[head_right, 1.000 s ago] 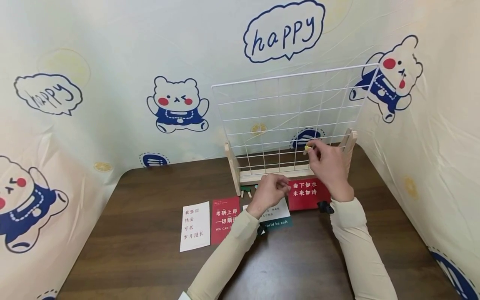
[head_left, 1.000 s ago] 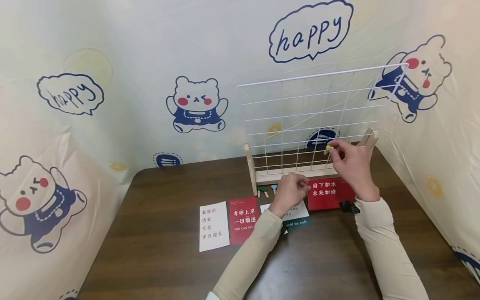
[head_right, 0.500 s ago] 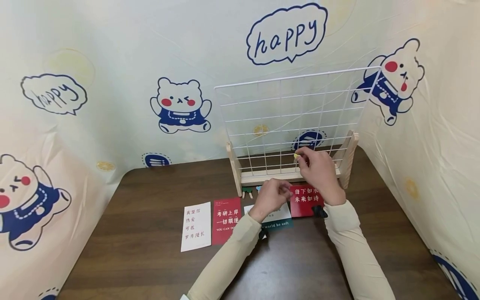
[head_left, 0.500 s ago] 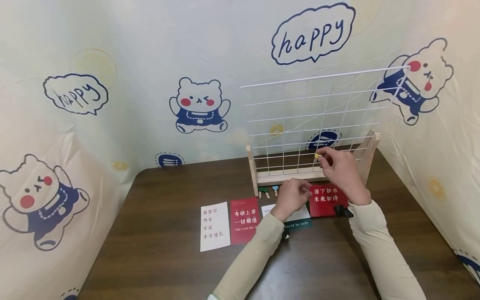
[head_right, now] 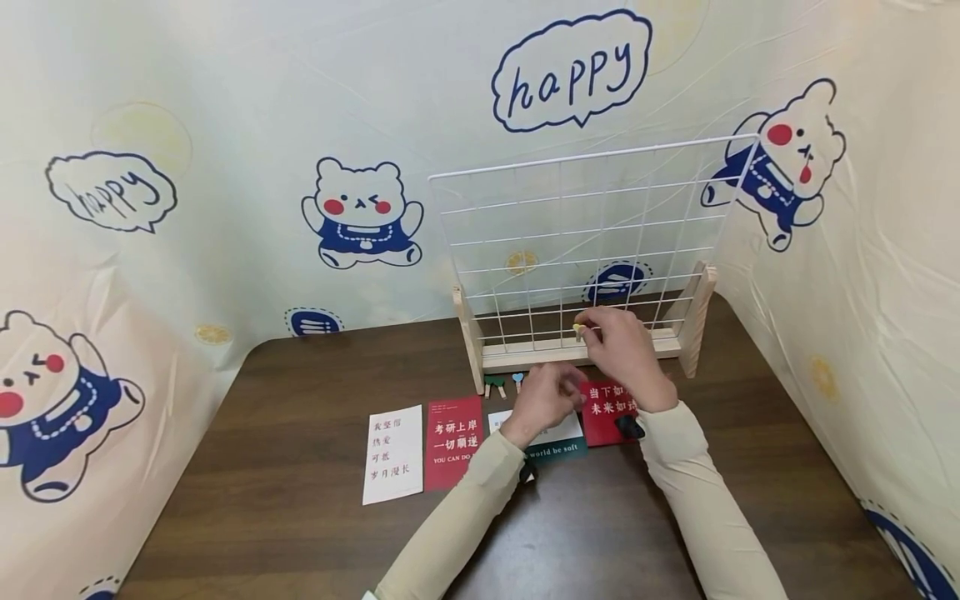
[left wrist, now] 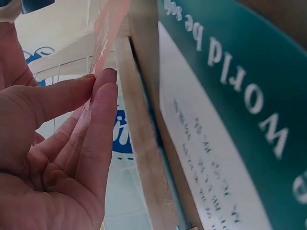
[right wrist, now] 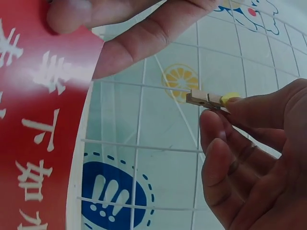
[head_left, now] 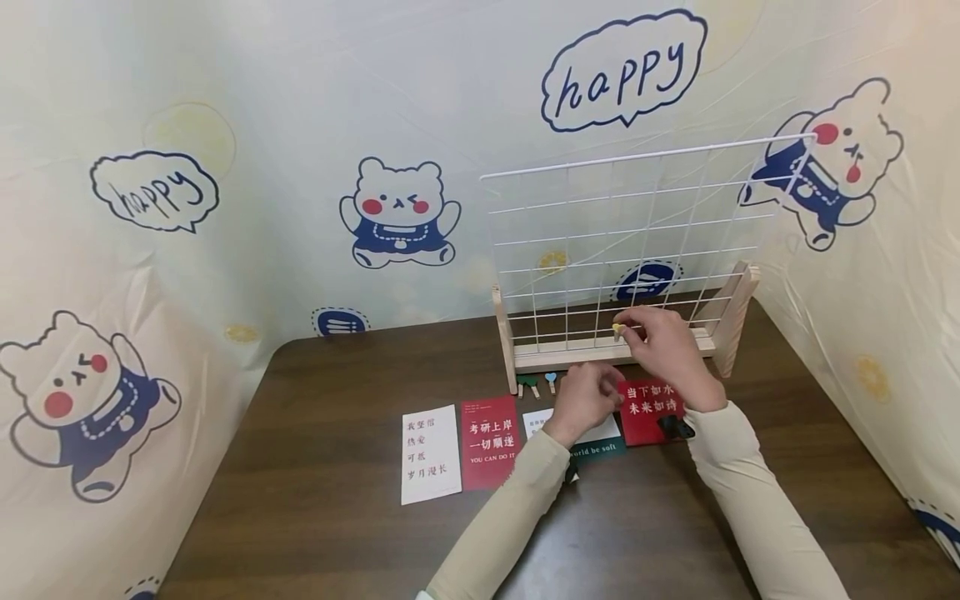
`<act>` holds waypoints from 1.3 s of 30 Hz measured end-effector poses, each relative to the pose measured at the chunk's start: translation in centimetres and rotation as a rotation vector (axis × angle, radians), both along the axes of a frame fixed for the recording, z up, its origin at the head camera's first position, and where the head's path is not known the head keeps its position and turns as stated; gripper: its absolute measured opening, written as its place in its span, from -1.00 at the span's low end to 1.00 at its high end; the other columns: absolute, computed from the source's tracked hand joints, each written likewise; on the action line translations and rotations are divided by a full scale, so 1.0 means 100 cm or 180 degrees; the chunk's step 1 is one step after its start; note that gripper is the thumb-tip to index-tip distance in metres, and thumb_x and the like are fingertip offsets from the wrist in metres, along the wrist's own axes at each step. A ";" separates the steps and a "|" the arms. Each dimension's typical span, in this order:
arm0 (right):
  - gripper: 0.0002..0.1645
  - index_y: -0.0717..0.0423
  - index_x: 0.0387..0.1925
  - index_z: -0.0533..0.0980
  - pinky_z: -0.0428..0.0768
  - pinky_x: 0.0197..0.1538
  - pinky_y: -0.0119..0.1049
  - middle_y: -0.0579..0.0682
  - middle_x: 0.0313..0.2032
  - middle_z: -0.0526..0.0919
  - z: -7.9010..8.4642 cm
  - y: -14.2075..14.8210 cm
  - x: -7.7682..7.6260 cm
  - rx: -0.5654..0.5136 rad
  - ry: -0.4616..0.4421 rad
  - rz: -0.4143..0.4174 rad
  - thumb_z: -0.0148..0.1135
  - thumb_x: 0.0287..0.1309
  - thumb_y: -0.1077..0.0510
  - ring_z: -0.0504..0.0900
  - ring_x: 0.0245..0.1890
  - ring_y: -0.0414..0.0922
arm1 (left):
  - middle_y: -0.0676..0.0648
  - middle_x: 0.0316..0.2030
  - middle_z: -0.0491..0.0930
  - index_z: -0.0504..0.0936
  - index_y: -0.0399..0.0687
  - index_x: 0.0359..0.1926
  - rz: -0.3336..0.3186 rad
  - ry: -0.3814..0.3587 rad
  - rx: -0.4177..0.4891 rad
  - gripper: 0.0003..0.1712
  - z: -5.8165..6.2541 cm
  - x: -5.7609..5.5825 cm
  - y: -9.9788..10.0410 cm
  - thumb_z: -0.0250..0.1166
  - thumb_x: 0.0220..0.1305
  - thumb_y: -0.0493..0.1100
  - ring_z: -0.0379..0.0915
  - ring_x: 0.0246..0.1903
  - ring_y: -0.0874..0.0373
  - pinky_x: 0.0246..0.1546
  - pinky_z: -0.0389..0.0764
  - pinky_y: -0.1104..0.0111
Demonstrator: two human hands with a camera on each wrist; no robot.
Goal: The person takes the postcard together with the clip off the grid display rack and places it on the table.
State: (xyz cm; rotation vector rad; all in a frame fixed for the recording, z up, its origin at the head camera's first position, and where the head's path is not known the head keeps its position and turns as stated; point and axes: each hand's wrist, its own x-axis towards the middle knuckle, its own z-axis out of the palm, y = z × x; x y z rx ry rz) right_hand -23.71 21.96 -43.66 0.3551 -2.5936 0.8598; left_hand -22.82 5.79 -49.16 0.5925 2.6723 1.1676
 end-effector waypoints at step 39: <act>-0.83 0.30 -0.19 0.76 0.50 -0.35 -0.29 0.25 -0.23 0.80 -0.043 0.005 -0.019 0.0362 -0.1000 0.0296 0.32 0.24 0.38 0.56 -0.42 -0.07 | 0.09 -0.55 0.71 0.81 -0.05 -0.14 -0.0077 0.0104 -0.0343 -0.83 -0.013 0.000 0.008 0.48 0.23 -0.25 0.44 -0.65 0.44 -0.62 0.39 0.57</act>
